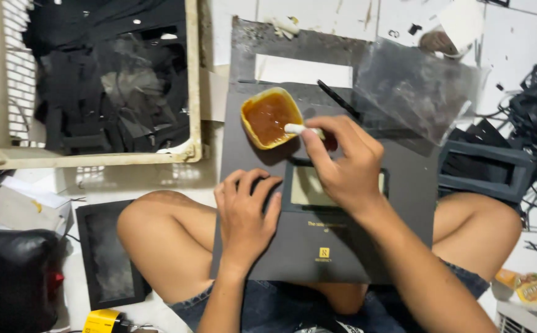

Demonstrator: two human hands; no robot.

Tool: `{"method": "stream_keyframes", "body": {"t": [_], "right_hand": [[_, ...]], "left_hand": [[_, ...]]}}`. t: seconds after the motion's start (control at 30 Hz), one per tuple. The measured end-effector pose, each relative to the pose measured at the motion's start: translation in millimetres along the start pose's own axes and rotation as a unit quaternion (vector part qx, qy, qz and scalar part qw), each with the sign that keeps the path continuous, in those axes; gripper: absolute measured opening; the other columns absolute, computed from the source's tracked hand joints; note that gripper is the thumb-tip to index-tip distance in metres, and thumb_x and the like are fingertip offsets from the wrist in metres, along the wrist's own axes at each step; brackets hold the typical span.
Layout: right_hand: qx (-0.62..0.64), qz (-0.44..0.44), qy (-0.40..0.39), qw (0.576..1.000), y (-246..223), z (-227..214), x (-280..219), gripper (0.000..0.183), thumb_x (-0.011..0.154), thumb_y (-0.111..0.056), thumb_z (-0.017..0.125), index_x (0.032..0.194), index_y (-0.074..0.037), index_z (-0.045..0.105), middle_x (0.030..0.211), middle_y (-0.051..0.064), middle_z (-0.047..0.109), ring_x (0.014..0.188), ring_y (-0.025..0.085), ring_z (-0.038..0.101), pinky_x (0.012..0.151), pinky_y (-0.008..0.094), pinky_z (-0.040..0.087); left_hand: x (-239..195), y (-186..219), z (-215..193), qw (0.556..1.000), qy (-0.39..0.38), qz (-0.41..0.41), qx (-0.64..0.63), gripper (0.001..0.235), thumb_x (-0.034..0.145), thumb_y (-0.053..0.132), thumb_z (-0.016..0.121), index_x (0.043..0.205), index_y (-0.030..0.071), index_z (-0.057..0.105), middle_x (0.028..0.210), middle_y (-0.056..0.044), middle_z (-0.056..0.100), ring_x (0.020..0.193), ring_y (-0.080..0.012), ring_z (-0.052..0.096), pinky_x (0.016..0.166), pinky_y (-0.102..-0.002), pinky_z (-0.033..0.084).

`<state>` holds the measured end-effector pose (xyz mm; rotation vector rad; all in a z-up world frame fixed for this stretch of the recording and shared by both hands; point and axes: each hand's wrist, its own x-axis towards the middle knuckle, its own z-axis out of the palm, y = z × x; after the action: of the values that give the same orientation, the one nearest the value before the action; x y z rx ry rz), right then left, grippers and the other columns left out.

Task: The person sits on the floor with a dark picture frame board on their lap and runs a white stick around the frame opening, dipping it into a container of amber liquid to spread adhesive along the border. They then align a beige backing board over the opening, press it down, peel away the black frame border piece, and smooth the board in place.

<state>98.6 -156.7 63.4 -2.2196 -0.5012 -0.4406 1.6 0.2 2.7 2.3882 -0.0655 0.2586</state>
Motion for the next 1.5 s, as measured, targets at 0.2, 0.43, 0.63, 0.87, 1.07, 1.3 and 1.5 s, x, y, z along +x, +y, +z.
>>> {"method": "stream_keyframes", "body": {"t": [0.2, 0.43, 0.63, 0.87, 1.07, 1.3, 1.5], "right_hand": [[-0.087, -0.091, -0.068, 0.990, 14.3, 21.8, 27.8, 0.009, 0.099, -0.011, 0.076, 0.097, -0.004, 0.072, 0.070, 0.009, 0.063, 0.062, 0.031, 0.064, 0.060, 0.040, 0.054], [-0.024, 0.076, -0.094, 0.992, 9.5, 9.6, 25.7, 0.009, 0.094, -0.013, 0.082, 0.089, -0.007, 0.077, 0.061, 0.009, 0.063, 0.055, 0.025, 0.063, 0.055, 0.034, 0.050], [0.002, 0.131, -0.029, 0.991, 9.9, 5.8, 25.7, 0.008, 0.099, -0.009, 0.079, 0.092, -0.008, 0.078, 0.059, 0.007, 0.060, 0.054, 0.014, 0.054, 0.054, 0.030, 0.045], [-0.066, -0.043, -0.060, 0.995, 22.9, 25.6, 19.8, 0.011, 0.096, -0.015, 0.081, 0.094, -0.007, 0.075, 0.065, 0.009, 0.063, 0.060, 0.029, 0.065, 0.058, 0.037, 0.053], [-0.016, 0.118, -0.054, 0.991, 13.6, 7.8, 18.2, 0.010, 0.095, -0.015, 0.081, 0.087, -0.010, 0.078, 0.060, 0.006, 0.063, 0.056, 0.018, 0.062, 0.055, 0.032, 0.049], [0.018, 0.170, -0.013, 0.985, 6.2, -12.4, 8.9, 0.007, 0.099, -0.007, 0.075, 0.093, -0.009, 0.078, 0.063, 0.006, 0.065, 0.059, 0.010, 0.056, 0.059, 0.027, 0.050], [-0.034, 0.078, -0.042, 0.995, 9.8, -24.4, -8.4, 0.005, 0.096, -0.006, 0.080, 0.100, -0.009, 0.080, 0.070, 0.007, 0.069, 0.062, 0.023, 0.066, 0.062, 0.033, 0.054]], "left_hand": [[-0.2, 0.5, 1.1, 1.000, 0.008, -0.008, -0.024, 0.023, 0.089, 0.022, 0.072, 0.112, 0.024, 0.072, 0.111, 0.001, 0.064, 0.114, -0.0274, 0.054, 0.097, -0.045, 0.036], [1.1, 2.6, -0.4, 0.999, 0.025, -0.006, -0.032, 0.019, 0.091, 0.020, 0.071, 0.110, 0.021, 0.073, 0.108, 0.001, 0.064, 0.112, -0.0263, 0.054, 0.096, -0.043, 0.037], [0.6, 2.3, 0.6, 0.999, 0.032, -0.002, -0.029, 0.019, 0.091, 0.021, 0.071, 0.109, 0.021, 0.072, 0.108, 0.002, 0.064, 0.113, -0.0263, 0.054, 0.096, -0.044, 0.037], [0.3, 1.5, 0.6, 0.999, 0.033, -0.001, -0.027, 0.019, 0.090, 0.021, 0.071, 0.109, 0.021, 0.072, 0.107, 0.001, 0.064, 0.112, -0.0269, 0.054, 0.096, -0.044, 0.037], [-0.5, 2.0, 0.9, 0.999, 0.027, -0.006, -0.030, 0.019, 0.091, 0.021, 0.070, 0.110, 0.021, 0.072, 0.107, 0.001, 0.064, 0.112, -0.0266, 0.054, 0.096, -0.044, 0.037], [0.2, 2.8, 1.2, 0.999, 0.034, -0.008, -0.027, 0.016, 0.092, 0.022, 0.070, 0.107, 0.021, 0.073, 0.106, 0.001, 0.064, 0.112, -0.0265, 0.054, 0.096, -0.043, 0.036], [0.0, 1.8, 1.6, 0.999, 0.033, -0.003, -0.024, 0.017, 0.091, 0.021, 0.071, 0.108, 0.020, 0.073, 0.107, 0.001, 0.064, 0.112, -0.0260, 0.053, 0.097, -0.043, 0.036]]}}
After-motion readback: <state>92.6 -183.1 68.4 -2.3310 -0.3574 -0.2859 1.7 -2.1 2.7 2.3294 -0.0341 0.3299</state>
